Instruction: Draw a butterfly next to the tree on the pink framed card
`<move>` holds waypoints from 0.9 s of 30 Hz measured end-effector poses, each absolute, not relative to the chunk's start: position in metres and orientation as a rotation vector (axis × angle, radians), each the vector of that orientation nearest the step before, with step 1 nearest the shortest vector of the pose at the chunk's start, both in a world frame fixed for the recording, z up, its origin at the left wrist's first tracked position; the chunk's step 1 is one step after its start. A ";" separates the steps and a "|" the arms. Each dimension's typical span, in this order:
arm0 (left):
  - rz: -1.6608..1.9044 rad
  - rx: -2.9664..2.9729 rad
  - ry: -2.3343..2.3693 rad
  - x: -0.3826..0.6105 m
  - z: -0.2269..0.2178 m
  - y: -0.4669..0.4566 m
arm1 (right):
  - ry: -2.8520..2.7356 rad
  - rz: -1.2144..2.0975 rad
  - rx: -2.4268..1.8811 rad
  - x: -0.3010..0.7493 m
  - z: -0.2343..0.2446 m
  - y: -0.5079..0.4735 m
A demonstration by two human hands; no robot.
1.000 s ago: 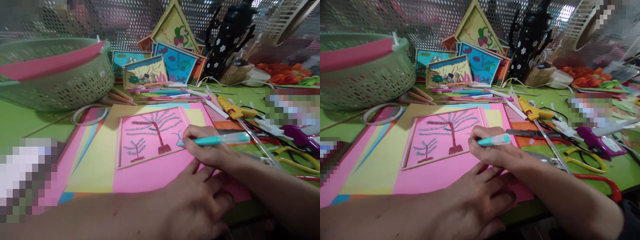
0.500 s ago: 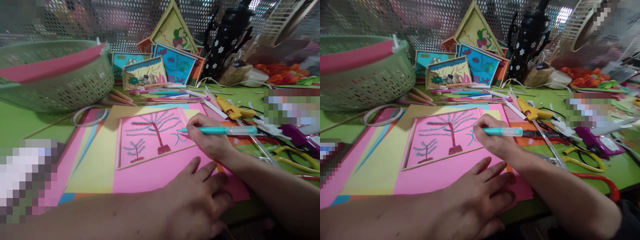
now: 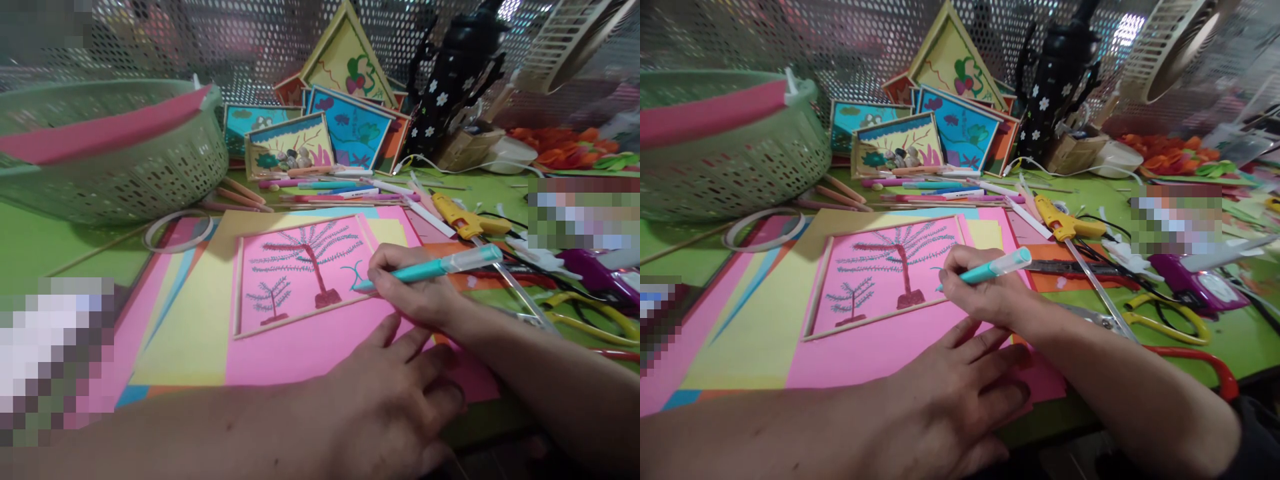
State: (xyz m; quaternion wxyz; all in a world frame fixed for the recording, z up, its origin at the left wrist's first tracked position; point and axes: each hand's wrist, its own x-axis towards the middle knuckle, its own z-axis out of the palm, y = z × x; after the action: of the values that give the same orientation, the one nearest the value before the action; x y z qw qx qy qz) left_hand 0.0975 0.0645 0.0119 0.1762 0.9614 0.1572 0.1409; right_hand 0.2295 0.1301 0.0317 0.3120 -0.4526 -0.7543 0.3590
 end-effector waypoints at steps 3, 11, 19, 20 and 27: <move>0.400 2.715 0.452 0.098 0.012 0.064 | -2.006 0.945 -1.193 0.230 0.030 0.131; 0.429 2.717 0.463 0.099 0.011 0.064 | -2.038 0.978 -1.202 0.229 0.026 0.131; 0.481 2.718 0.466 0.099 0.010 0.064 | -2.056 1.021 -1.210 0.230 0.023 0.133; 0.477 2.715 0.466 0.098 0.010 0.064 | -2.050 1.024 -1.201 0.230 0.023 0.133; 0.359 2.718 0.487 0.096 0.014 0.063 | -1.829 0.905 -1.160 0.230 0.027 0.137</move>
State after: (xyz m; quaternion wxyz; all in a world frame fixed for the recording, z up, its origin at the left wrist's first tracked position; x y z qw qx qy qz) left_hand 0.0963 0.0631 0.0135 0.1775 0.9606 0.1720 0.1268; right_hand 0.2295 0.1366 0.0273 0.3867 -0.4556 -0.7187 0.3555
